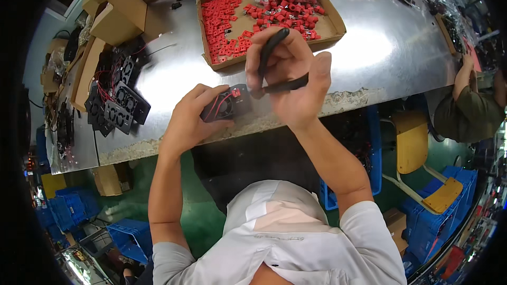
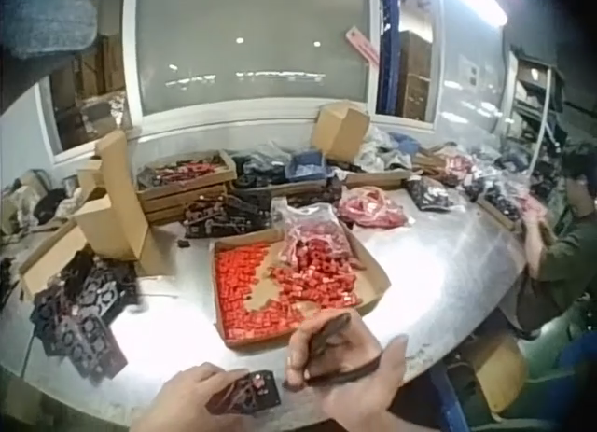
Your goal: Assembling electronic components by crimping red connectors onto black modules using pliers.
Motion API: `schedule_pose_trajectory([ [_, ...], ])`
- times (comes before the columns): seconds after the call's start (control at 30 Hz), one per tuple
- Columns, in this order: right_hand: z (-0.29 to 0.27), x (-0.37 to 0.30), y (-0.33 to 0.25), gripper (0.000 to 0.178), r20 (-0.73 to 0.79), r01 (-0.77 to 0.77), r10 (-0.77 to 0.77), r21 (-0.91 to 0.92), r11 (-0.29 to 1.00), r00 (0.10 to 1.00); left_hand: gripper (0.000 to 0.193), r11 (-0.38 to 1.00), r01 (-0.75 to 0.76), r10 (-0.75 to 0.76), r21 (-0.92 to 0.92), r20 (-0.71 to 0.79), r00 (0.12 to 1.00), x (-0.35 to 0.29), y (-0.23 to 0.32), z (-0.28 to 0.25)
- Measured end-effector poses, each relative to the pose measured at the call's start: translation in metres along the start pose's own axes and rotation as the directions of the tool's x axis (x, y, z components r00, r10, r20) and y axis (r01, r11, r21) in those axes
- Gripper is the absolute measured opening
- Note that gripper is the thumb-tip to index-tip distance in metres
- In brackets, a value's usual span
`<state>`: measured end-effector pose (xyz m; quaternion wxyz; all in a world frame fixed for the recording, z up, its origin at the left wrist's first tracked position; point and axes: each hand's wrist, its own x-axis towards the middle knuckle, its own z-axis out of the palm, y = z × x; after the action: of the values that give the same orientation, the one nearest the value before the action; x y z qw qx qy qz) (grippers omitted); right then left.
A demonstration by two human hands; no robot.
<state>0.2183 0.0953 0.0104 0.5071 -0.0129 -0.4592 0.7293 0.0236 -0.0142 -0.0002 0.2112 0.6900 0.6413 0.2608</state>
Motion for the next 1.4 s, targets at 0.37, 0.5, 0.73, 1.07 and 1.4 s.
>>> schedule_pose_trajectory([
  [0.37,0.015,-0.004,0.033,0.094,-0.074,0.070,-0.080,-0.129,0.989,0.994,0.063,0.987,0.129,-0.133,-0.091,-0.034,0.991,-0.003,0.007,0.006],
  [0.5,0.014,-0.002,0.035,0.094,-0.077,0.090,-0.102,-0.138,0.986,0.992,0.063,0.988,0.133,-0.138,-0.080,-0.057,0.989,-0.002,0.006,0.007],
  [0.73,0.012,-0.001,0.039,0.094,-0.049,0.096,-0.101,-0.093,0.991,0.994,0.062,0.984,0.146,-0.152,-0.103,-0.047,0.987,-0.002,0.007,0.006],
  [1.07,0.016,-0.002,0.043,0.091,-0.085,0.088,-0.093,-0.067,0.994,0.992,0.059,0.980,0.163,-0.167,-0.117,-0.024,0.986,-0.003,0.007,0.005],
  [1.4,0.030,0.013,0.038,0.089,-0.309,-0.131,0.010,-0.371,0.920,0.951,0.063,0.971,0.038,-0.003,0.235,-0.145,0.989,-0.008,0.014,0.019],
])
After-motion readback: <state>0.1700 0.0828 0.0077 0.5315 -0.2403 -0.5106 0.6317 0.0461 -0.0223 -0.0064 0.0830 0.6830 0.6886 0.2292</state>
